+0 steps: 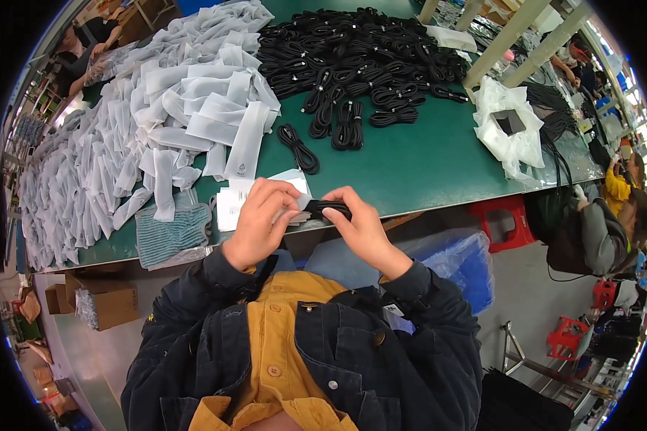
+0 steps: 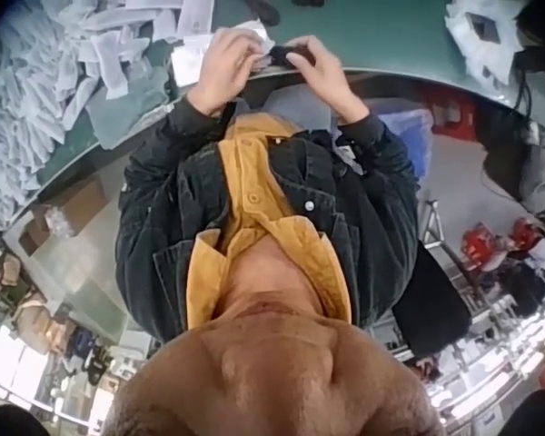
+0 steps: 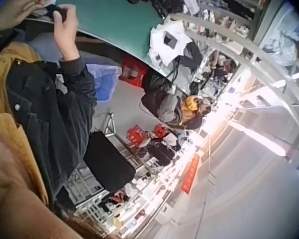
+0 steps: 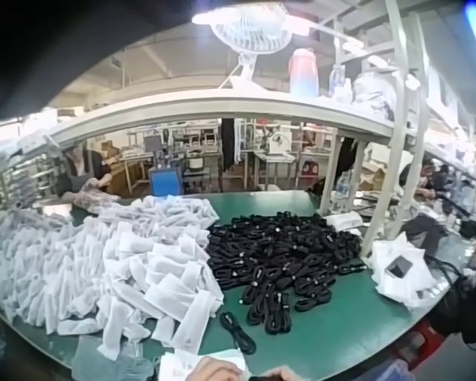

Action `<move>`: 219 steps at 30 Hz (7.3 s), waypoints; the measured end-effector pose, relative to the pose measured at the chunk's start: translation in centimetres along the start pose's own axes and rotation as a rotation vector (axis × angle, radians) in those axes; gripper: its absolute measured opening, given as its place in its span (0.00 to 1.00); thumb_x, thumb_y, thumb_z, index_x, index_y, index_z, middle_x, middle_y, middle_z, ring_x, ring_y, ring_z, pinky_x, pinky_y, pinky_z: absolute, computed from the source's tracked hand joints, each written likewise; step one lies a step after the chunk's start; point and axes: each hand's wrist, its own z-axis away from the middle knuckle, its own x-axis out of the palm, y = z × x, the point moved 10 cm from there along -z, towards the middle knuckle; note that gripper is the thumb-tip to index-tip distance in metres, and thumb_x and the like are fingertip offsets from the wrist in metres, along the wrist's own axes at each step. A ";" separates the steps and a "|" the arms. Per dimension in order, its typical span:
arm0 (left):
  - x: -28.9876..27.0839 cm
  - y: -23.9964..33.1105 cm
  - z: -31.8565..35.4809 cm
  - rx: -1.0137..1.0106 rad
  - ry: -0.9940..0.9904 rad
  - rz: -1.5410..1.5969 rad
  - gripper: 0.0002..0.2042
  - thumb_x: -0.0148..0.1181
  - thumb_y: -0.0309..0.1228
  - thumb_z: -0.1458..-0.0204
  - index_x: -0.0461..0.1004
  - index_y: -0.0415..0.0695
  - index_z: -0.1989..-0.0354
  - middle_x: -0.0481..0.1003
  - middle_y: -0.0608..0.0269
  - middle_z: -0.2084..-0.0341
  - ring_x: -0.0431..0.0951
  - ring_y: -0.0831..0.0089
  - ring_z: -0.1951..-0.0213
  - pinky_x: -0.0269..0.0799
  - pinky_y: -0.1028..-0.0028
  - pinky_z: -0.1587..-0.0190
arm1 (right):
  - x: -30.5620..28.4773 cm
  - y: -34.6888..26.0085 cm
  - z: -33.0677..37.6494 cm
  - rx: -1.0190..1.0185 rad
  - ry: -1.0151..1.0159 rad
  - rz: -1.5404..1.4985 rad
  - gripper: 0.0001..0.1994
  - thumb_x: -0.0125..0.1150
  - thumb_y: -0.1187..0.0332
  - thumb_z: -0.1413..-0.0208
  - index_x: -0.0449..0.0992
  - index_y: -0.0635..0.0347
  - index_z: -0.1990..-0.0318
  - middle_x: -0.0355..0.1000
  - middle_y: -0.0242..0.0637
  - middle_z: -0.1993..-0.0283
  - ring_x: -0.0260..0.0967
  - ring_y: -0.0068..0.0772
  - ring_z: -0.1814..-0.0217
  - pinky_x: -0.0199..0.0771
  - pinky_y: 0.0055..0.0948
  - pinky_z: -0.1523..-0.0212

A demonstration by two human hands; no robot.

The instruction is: The person packages black cables by hand, picking up a cable from a pile, sliding it into a white plastic sleeve, and placing the sleeved cable onto a separate pile. This process is repeated for several cables while the person occasionally adjusts the piles on the table.

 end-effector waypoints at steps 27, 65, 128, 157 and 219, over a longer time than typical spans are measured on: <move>-4.6 -9.5 -0.1 -0.270 0.060 -0.132 0.07 0.54 0.21 0.42 0.72 0.35 0.56 0.73 0.52 0.58 0.73 0.61 0.60 0.69 0.67 0.58 | 3.2 0.3 -11.8 -0.501 0.079 0.920 0.19 0.68 0.62 0.55 0.74 0.60 0.56 0.68 0.48 0.62 0.67 0.48 0.58 0.70 0.39 0.64; 1.2 -5.1 1.7 -0.311 0.014 0.176 0.05 0.60 0.16 0.49 0.72 0.36 0.65 0.71 0.57 0.69 0.73 0.65 0.67 0.70 0.74 0.62 | -0.9 -4.7 0.5 -0.561 -0.040 0.723 0.10 0.65 0.70 0.41 0.78 0.65 0.55 0.74 0.36 0.71 0.69 0.25 0.75 0.70 0.29 0.73; 3.1 -5.0 1.5 -0.131 -0.083 -0.200 0.06 0.64 0.24 0.51 0.73 0.39 0.67 0.69 0.57 0.70 0.73 0.54 0.65 0.71 0.60 0.62 | -10.7 2.6 -5.4 0.003 0.461 0.226 0.12 0.62 0.78 0.43 0.74 0.64 0.52 0.70 0.40 0.61 0.70 0.30 0.64 0.71 0.25 0.61; -0.1 -2.6 -0.6 -0.092 0.040 0.045 0.05 0.62 0.19 0.50 0.72 0.39 0.66 0.71 0.58 0.62 0.71 0.63 0.61 0.66 0.72 0.56 | 0.6 -4.8 -1.3 -0.459 -0.094 0.304 0.19 0.66 0.76 0.44 0.73 0.63 0.45 0.69 0.35 0.55 0.68 0.24 0.62 0.72 0.22 0.56; 1.5 -1.2 0.1 0.013 -0.042 0.052 0.07 0.62 0.17 0.53 0.71 0.40 0.68 0.71 0.57 0.64 0.71 0.58 0.61 0.68 0.67 0.59 | -0.2 4.0 0.9 0.469 -0.213 -0.156 0.05 0.58 0.72 0.38 0.74 0.63 0.59 0.73 0.34 0.63 0.65 0.19 0.73 0.65 0.18 0.72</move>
